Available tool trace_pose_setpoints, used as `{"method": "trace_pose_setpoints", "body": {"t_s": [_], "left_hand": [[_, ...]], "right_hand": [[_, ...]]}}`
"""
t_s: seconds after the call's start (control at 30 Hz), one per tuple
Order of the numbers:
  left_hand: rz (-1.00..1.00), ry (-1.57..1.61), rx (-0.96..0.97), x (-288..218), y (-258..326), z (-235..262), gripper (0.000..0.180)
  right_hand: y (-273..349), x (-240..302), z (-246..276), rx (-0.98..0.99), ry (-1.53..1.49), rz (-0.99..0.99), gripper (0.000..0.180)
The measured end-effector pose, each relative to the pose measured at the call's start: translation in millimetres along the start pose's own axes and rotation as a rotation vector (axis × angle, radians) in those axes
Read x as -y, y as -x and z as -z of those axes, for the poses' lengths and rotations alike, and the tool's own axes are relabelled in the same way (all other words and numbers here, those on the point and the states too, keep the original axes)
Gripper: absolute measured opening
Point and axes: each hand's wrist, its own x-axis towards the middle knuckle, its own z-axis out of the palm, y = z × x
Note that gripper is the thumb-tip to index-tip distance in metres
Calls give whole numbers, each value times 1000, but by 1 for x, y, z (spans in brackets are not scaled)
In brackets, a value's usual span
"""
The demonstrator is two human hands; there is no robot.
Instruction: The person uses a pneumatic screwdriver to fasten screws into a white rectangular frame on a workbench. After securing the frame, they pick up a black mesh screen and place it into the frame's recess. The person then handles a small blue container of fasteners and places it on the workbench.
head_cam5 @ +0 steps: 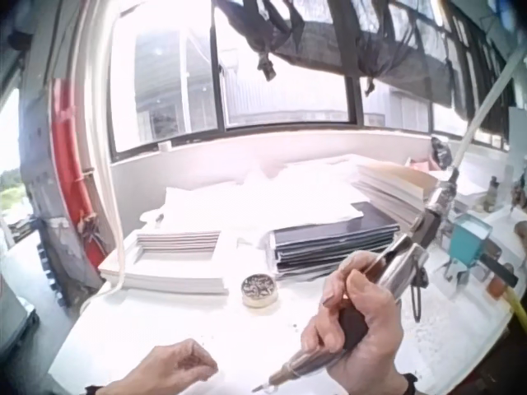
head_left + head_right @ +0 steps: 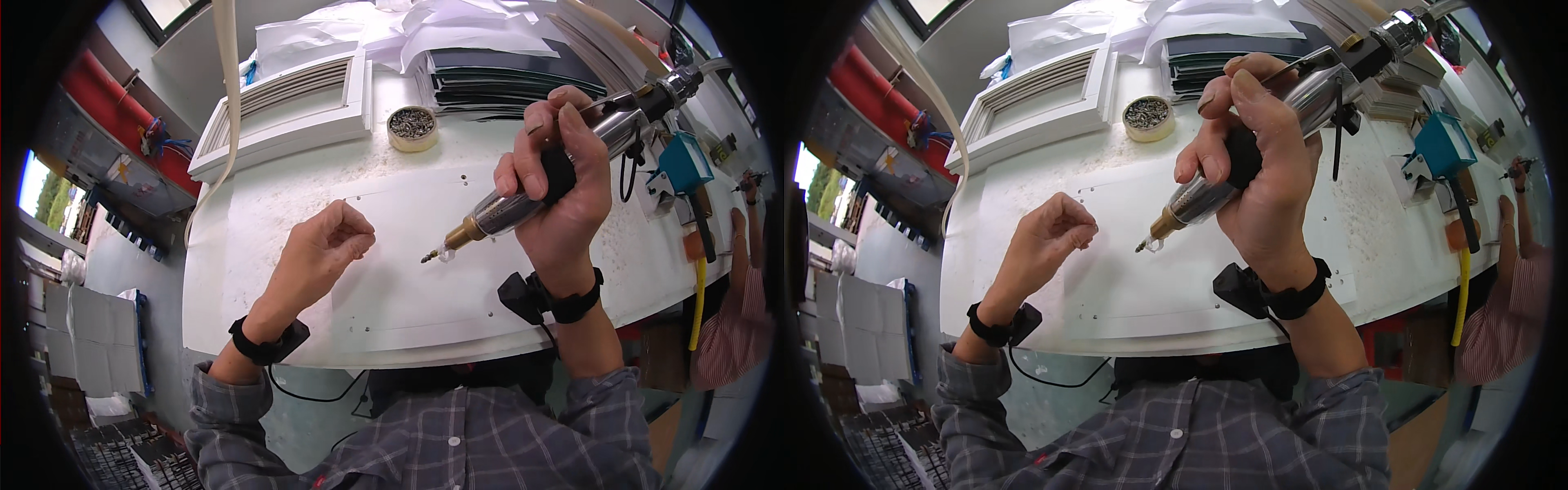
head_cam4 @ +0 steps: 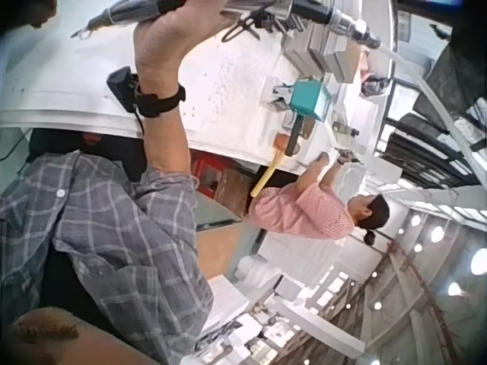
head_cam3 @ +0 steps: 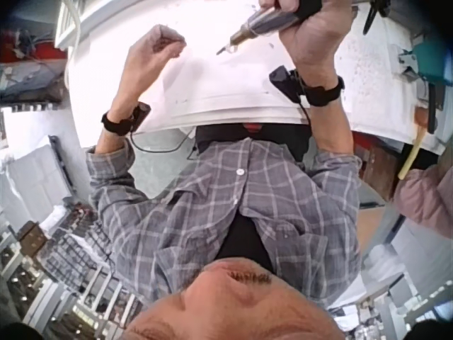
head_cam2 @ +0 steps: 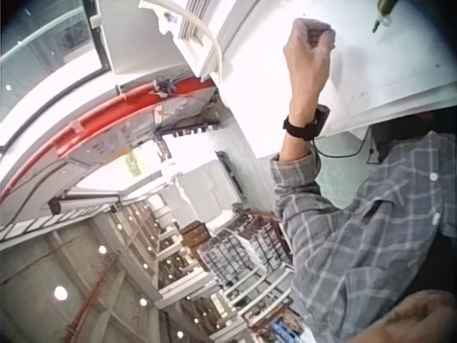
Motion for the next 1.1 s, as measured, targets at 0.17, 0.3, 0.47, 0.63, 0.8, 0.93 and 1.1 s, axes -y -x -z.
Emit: {"method": "trace_pose_setpoints", "body": {"t_s": [0.17, 0.3, 0.47, 0.63, 0.8, 0.93, 1.1], "left_hand": [[74, 425, -7, 27, 44, -6, 15], [125, 637, 2, 37, 61, -11, 20], [135, 713, 4, 40, 64, -10, 23], [115, 708, 9, 40, 65, -8, 25], [121, 710, 7, 40, 67, -7, 27], [84, 707, 20, 41, 66, -7, 28], [-16, 360, -117, 43, 64, -5, 29]], "right_hand": [[5, -19, -34, 36, -117, -61, 22], [10, -33, -51, 67, -101, -95, 22], [13, -43, -59, 108, -47, -103, 21], [14, -48, -63, 121, -47, -101, 21], [14, -50, -65, 146, -48, -103, 21], [14, -52, -66, 179, -64, -122, 20], [9, -58, -82, 213, 12, -149, 20]]}}
